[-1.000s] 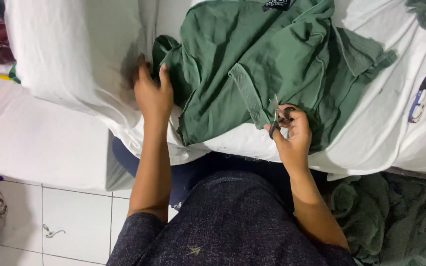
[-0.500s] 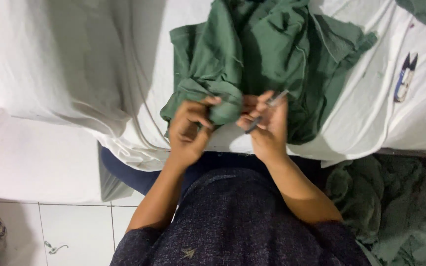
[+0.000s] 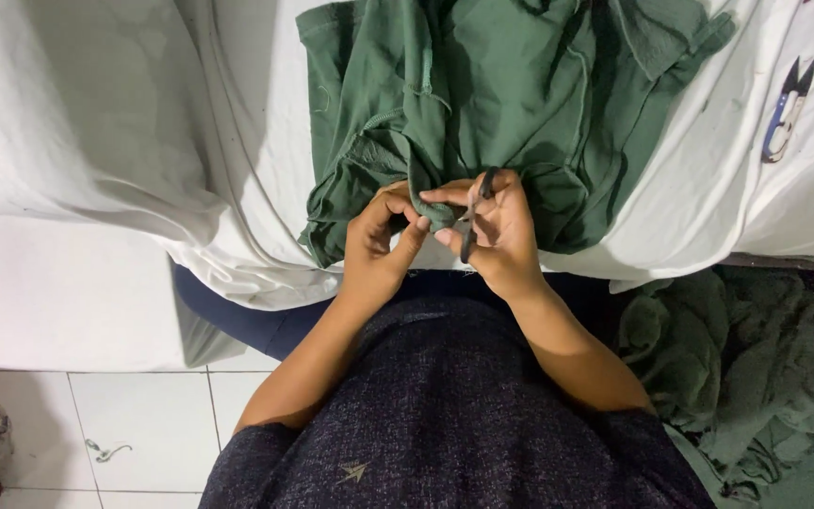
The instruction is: The person is using thread snips to trim excess threads and fabric edges from a green garment on a white table.
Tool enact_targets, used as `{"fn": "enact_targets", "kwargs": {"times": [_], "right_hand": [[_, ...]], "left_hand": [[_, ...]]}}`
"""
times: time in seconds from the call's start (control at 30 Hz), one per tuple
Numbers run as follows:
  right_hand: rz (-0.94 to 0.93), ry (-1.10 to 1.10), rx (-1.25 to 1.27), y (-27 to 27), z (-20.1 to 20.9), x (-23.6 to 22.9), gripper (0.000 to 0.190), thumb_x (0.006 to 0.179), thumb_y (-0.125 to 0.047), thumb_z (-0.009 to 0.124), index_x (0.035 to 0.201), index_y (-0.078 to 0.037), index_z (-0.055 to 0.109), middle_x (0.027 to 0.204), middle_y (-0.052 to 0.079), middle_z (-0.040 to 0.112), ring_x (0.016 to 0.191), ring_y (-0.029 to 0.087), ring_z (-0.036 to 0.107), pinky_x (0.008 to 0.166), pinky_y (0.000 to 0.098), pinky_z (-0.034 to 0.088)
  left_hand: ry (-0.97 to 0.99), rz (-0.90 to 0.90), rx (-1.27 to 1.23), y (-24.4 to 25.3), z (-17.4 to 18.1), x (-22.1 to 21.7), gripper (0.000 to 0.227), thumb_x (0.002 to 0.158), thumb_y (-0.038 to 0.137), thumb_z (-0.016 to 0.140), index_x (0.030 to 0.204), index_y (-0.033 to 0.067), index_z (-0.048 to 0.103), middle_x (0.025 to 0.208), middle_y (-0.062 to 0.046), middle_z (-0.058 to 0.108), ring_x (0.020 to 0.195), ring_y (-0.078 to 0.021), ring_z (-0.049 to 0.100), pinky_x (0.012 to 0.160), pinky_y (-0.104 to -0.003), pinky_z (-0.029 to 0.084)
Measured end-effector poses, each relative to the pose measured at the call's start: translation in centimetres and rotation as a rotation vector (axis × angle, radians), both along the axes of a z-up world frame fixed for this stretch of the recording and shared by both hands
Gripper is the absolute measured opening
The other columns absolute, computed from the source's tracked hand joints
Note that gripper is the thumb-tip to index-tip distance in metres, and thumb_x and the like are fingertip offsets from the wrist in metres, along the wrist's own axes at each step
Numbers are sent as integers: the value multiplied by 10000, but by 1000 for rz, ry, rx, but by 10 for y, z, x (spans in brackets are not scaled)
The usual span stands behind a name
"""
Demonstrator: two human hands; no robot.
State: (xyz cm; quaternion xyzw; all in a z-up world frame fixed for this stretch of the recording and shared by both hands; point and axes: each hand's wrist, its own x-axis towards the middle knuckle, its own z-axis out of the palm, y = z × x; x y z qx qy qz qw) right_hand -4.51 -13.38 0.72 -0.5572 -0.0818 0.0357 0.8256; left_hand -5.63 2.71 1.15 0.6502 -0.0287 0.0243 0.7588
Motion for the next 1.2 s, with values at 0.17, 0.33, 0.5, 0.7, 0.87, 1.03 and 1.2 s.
{"fn": "enact_targets", "kwargs": {"times": [0.17, 0.33, 0.5, 0.7, 0.87, 1.03, 1.2], "right_hand": [[9, -56, -60, -3, 7, -3, 420, 900, 32, 729, 1112, -98, 391, 1178, 243, 706, 1234, 347, 655, 1039, 438, 502], [-61, -93, -173, -6, 10, -3, 385, 914, 122, 660, 1100, -67, 381, 1155, 275, 711, 1144, 345, 700, 914, 336, 546], [-122, -128, -237, -6, 16, -3, 451, 904, 130, 697, 1136, -66, 365, 1161, 253, 709, 1082, 269, 697, 931, 327, 537], [-217, -227, -321, 0, 20, -3, 498, 863, 172, 738, 1134, -38, 378, 1147, 248, 690, 1072, 320, 697, 932, 385, 562], [-294, -301, -453, 3, 23, -4, 525, 846, 164, 779, 1141, -23, 386, 1133, 222, 694, 1035, 308, 695, 847, 339, 562], [-229, -132, -400, 0, 11, -8, 470, 856, 200, 689, 1120, -42, 385, 996, 175, 697, 915, 235, 715, 600, 214, 452], [-379, 18, -243, -6, -4, 1, 455, 877, 75, 792, 1123, -67, 436, 946, 152, 704, 833, 168, 693, 686, 236, 512]], "left_hand": [[109, -1, -67, -2, -2, -4, 169, 924, 94, 772, 1008, 33, 639, 974, -103, 719, 913, -170, 649, 832, -384, 546], [118, -8, 9, -4, 3, -4, 206, 897, -27, 765, 1090, 12, 704, 945, -116, 773, 934, -171, 707, 891, -387, 561], [120, -11, 26, -10, 10, -6, 264, 952, -35, 695, 1213, 5, 703, 972, -134, 792, 957, -168, 721, 919, -393, 553], [118, -39, -11, -10, 16, -5, 259, 996, -26, 636, 1248, -6, 692, 970, -131, 793, 958, -168, 720, 924, -397, 572], [118, -36, 7, -6, -1, -11, 228, 1007, -11, 613, 1225, -22, 679, 922, -142, 782, 958, -155, 702, 902, -421, 578], [63, 68, 92, -4, -13, -10, 91, 978, -11, 674, 1030, -13, 749, 733, -126, 763, 775, -82, 652, 690, -320, 581], [-45, 132, 96, 0, 9, -6, 108, 987, -12, 666, 1003, 1, 771, 762, -119, 772, 793, -157, 721, 723, -316, 575]]}}
